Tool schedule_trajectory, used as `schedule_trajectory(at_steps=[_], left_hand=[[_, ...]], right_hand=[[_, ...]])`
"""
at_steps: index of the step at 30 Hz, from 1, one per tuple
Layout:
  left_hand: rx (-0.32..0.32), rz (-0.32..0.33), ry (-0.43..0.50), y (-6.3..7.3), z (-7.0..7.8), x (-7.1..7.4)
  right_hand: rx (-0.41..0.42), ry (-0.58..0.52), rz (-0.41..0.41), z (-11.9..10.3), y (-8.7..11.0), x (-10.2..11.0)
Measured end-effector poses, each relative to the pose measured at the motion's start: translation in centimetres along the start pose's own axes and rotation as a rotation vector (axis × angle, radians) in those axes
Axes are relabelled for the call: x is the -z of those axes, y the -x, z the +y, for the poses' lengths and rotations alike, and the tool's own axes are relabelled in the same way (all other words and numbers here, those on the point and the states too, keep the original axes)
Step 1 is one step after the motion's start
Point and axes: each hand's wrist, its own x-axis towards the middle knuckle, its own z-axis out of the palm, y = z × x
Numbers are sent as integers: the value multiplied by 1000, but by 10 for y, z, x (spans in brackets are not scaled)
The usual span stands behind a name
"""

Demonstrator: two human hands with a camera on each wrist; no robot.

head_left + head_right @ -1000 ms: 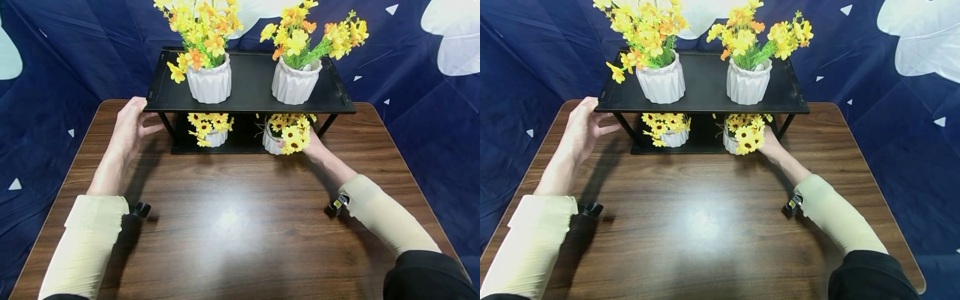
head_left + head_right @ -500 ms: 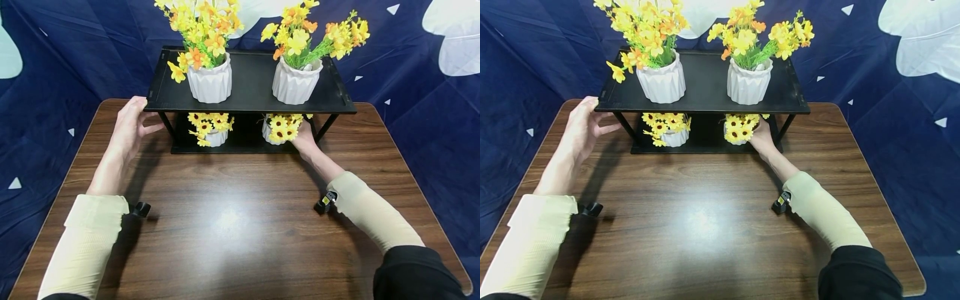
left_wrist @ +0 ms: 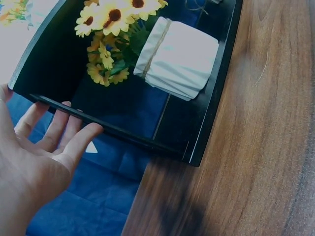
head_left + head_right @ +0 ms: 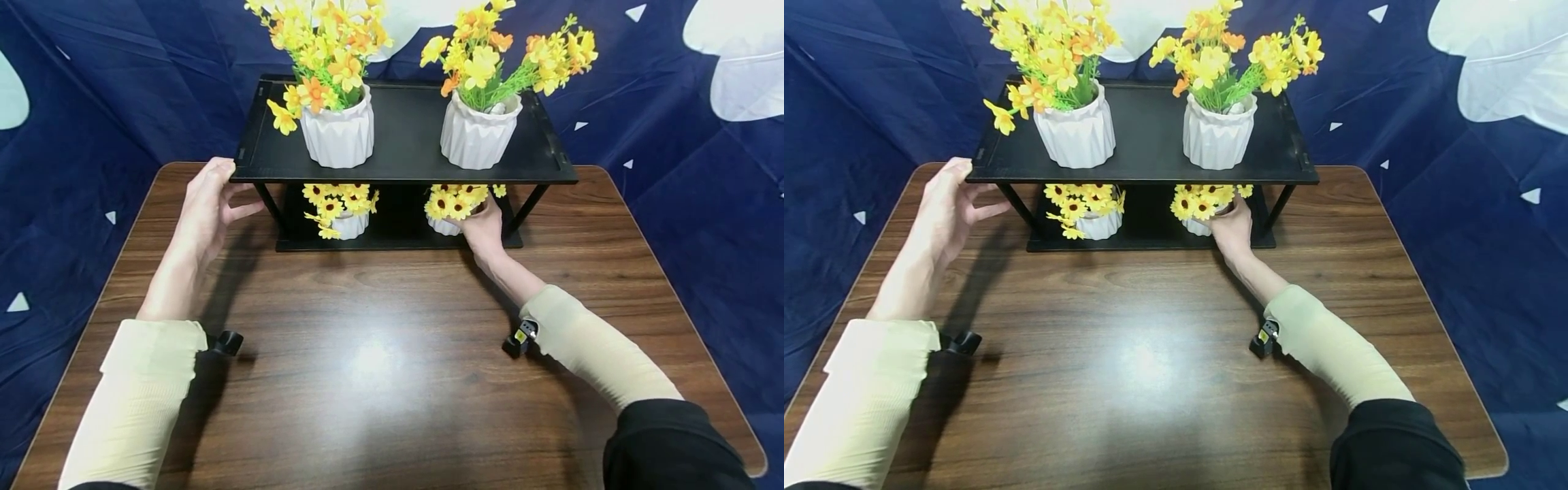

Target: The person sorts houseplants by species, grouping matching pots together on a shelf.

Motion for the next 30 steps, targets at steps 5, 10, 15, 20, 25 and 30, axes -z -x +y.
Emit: schedule_trajectory(at_steps=[5,10,15,20,25,30], left_hand=[[-5,-2,3,0,0,1],[-12,-8,8,0,-1,2],[-20,-14,-1,0,-1,2],[-23,-12,-13,0,-1,1],[-19,-13,-3,0,-2,2],[-12,-8,13,0,-2,2]], right_hand=[[-26,60,57,-3,6,-7],[-30,89,56,-6,7,-7],[-41,119,31,-7,8,-3],[-34,126,31,-6,8,-3],[-25,114,28,-5,7,-3],[-34,131,15,-4,7,-2]])
